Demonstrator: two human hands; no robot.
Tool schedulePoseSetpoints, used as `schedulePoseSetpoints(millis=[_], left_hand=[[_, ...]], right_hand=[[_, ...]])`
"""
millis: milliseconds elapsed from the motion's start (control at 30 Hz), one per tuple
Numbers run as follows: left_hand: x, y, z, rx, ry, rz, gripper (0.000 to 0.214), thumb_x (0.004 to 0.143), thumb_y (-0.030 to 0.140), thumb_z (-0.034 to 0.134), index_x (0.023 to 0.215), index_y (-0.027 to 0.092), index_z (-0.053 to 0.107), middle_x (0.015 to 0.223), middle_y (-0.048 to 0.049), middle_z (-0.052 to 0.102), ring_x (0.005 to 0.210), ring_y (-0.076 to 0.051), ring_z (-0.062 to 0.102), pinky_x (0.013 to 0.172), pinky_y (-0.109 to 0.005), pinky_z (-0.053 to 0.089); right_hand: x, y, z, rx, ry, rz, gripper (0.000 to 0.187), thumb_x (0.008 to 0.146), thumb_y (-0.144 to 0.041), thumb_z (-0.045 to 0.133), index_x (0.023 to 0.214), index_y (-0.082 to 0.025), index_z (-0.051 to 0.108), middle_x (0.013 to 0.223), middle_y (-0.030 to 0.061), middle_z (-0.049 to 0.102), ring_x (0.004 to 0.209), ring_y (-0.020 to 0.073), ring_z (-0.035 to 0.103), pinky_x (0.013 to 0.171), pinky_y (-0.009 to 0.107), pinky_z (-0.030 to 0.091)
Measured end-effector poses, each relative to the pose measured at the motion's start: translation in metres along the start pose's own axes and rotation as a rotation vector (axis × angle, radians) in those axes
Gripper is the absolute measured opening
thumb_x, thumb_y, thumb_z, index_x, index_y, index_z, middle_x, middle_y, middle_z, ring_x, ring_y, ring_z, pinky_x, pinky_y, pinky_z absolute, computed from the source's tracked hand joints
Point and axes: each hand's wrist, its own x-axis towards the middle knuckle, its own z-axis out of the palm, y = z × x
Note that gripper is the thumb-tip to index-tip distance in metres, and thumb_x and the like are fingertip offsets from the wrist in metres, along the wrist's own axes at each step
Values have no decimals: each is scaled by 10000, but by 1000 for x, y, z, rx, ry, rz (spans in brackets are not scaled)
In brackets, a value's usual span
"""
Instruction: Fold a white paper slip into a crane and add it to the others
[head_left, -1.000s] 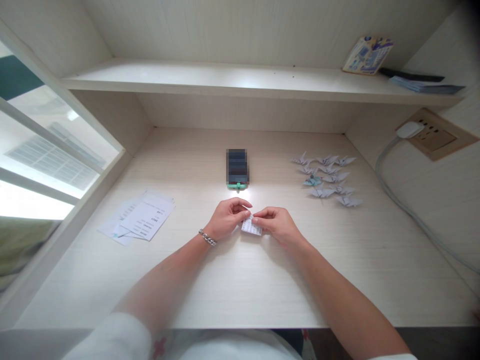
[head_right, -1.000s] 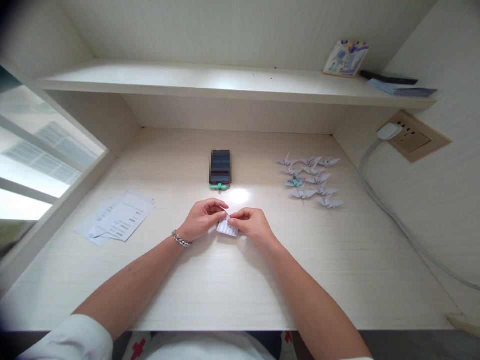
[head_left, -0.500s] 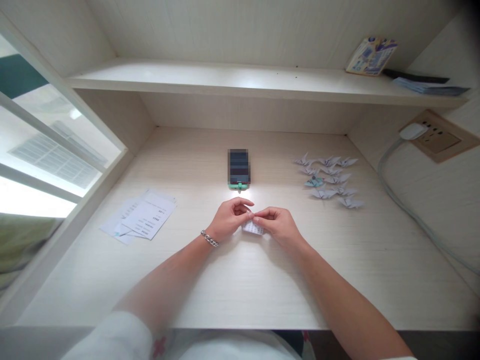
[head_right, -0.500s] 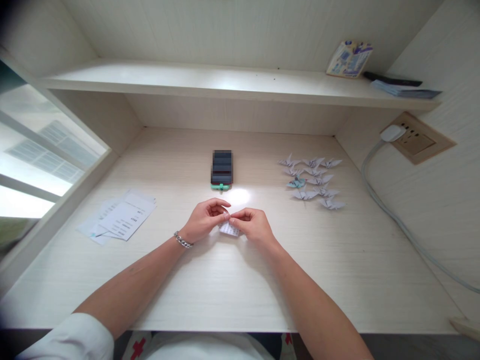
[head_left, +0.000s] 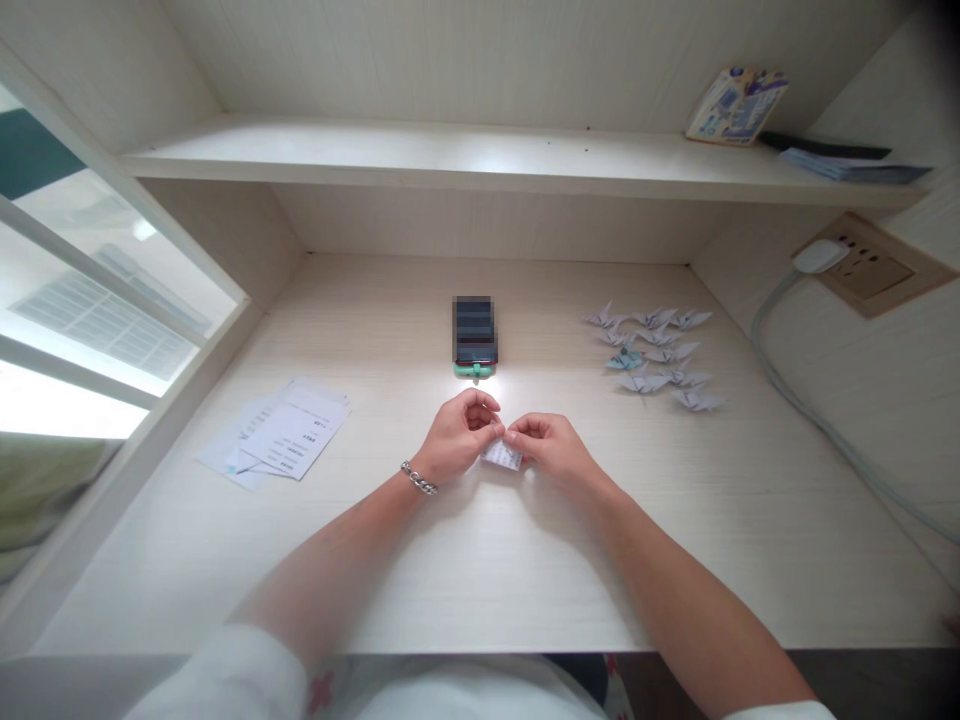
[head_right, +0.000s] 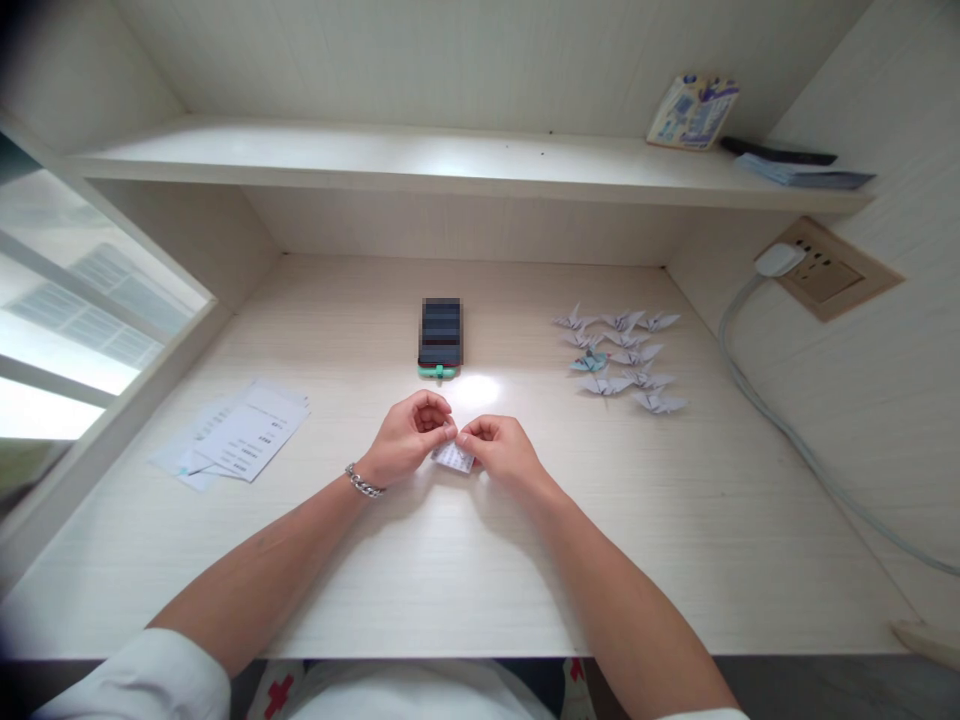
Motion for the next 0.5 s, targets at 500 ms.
schedulePoseSetpoints(millis=[500], left_hand=[[0, 1, 0, 17, -19, 10, 239, 712, 202, 647, 902, 146, 513, 719, -14, 569, 656, -104, 556, 568, -208, 436]], right_hand=[[0, 1, -3, -122, -18, -53, 243, 698, -378, 637, 681, -136, 624, 572, 19, 585, 505, 117, 514, 495, 246, 396]])
